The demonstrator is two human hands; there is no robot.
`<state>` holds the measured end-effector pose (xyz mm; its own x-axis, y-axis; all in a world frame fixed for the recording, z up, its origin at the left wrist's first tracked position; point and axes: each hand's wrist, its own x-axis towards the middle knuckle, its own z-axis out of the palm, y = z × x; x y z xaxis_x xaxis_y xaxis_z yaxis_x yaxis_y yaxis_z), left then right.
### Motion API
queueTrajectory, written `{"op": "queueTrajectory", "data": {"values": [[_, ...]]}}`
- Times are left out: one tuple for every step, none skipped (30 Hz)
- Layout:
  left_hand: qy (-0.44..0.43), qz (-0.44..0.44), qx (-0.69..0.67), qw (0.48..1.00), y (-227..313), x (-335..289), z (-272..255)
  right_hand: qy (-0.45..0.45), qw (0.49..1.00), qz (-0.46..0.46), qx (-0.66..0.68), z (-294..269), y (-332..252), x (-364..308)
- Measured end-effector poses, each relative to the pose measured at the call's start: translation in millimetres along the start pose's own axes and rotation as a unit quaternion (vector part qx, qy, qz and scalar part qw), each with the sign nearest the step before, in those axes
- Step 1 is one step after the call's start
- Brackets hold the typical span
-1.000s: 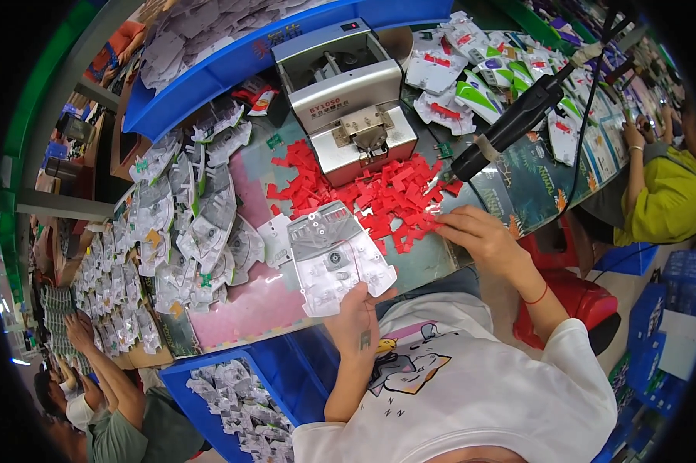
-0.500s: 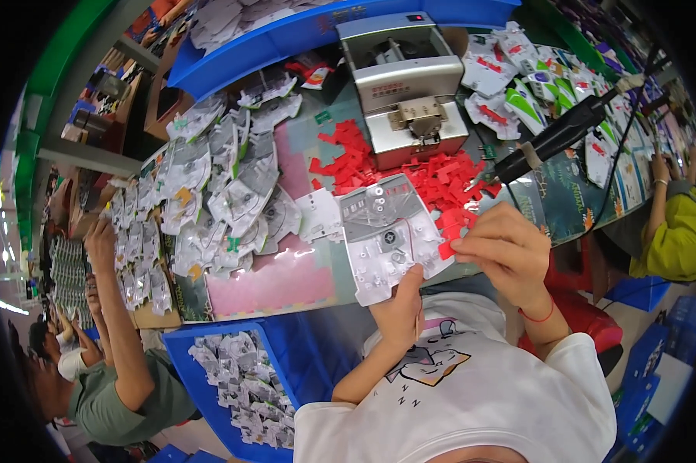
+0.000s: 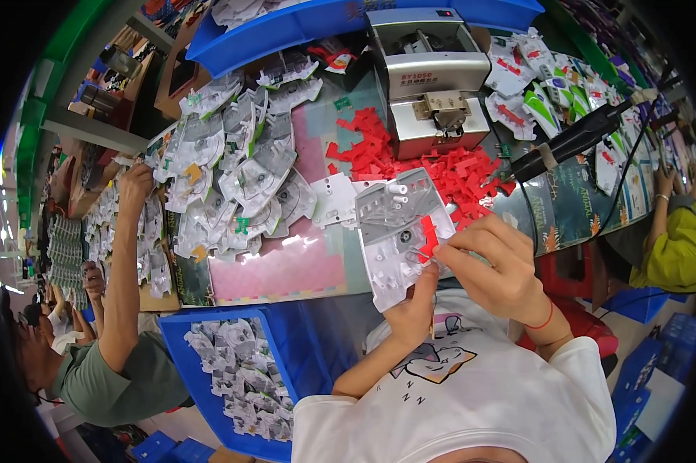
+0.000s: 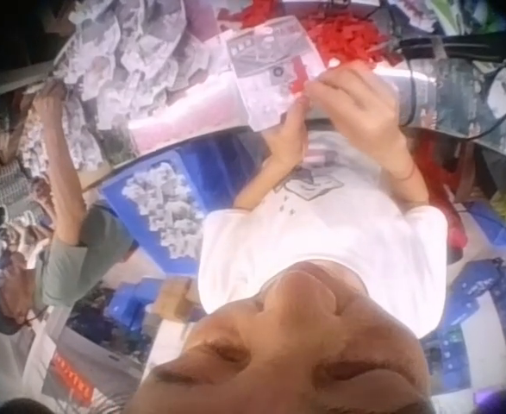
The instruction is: The person assembles small plastic electronic components by inserting colored tabs into plastic housings, then secures them using a handheld power tool.
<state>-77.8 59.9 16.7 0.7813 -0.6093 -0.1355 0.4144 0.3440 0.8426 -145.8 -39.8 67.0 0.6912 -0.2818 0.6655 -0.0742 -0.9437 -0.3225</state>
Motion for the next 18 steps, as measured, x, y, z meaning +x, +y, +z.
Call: {"op": "queueTrajectory", "data": {"values": [[-0.02, 0.015, 0.005, 1.0, 0.4, 0.2, -1.0, -0.002, 1.0, -0.001, -0.008, 0.2, -0.9, -0.5], [-0.04, 0.03, 0.01, 0.999, 0.8, 0.3, -1.9, -0.003, 1.0, -0.002, -0.007, -0.1, -1.8, -0.5], [-0.039, 0.03, 0.01, 0.999, 0.8, 0.4, -3.0, -0.008, 1.0, -0.011, -0.02, -1.2, -2.8, -0.3], [-0.052, 0.041, 0.016, 0.998, 0.4, 0.5, -4.4, -0.013, 0.999, -0.02, -0.034, -1.8, -3.6, -0.1], [-0.064, 0.052, 0.022, 0.996, 0.2, 0.7, -5.4, -0.014, 0.999, -0.021, -0.033, -1.9, -4.3, -0.1], [-0.064, 0.052, 0.022, 0.996, 0.2, 0.7, -5.9, -0.021, 0.999, -0.025, -0.035, -2.0, -4.9, -0.3], [-0.068, 0.06, 0.02, 0.996, 0.1, 0.9, -6.2, -0.028, 0.998, -0.029, -0.037, -2.0, -5.2, -0.4], [-0.073, 0.068, 0.018, 0.995, 0.1, 1.2, -6.3, -0.028, 0.998, -0.029, -0.037, -1.5, -5.0, 0.1], [-0.073, 0.067, 0.018, 0.995, -0.2, 1.1, -5.0, -0.028, 0.999, -0.033, -0.03, -0.7, -4.6, 0.7], [-0.053, 0.065, 0.016, 0.996, -0.5, 0.8, -2.6, -0.027, 0.999, -0.036, -0.023, 0.0, -4.2, 1.2], [-0.033, 0.062, 0.013, 0.997, -0.7, 0.7, -1.3, -0.027, 0.999, -0.036, -0.024, 0.5, -3.7, 1.5], [-0.033, 0.062, 0.014, 0.997, -1.1, 0.9, -2.1, -0.039, 0.998, -0.04, -0.016, 1.2, -3.1, 1.8], [-0.041, 0.057, 0.006, 0.998, -1.9, 1.0, -3.9, -0.051, 0.998, -0.045, -0.008, 1.6, -2.7, 2.3], [-0.048, 0.052, -0.001, 0.997, -2.5, 1.1, -5.9, -0.051, 0.998, -0.045, -0.009, 1.8, -2.8, 3.0], [-0.05, 0.052, -0.001, 0.997, -2.8, 1.5, -8.0, -0.06, 0.997, -0.043, -0.002, 1.9, -2.7, 3.6], [-0.054, 0.05, 0.008, 0.997, -2.6, 1.9, -10.4, -0.069, 0.997, -0.042, 0.004, 2.1, -2.8, 4.3], [-0.058, 0.048, 0.018, 0.997, -3.1, 2.2, -12.4, -0.068, 0.997, -0.041, 0.003, 2.6, -3.7, 4.7], [-0.059, 0.048, 0.018, 0.997, -4.2, 2.4, -14.3, -0.082, 0.996, -0.041, 0.0, 3.5, -5.5, 5.3]]}}
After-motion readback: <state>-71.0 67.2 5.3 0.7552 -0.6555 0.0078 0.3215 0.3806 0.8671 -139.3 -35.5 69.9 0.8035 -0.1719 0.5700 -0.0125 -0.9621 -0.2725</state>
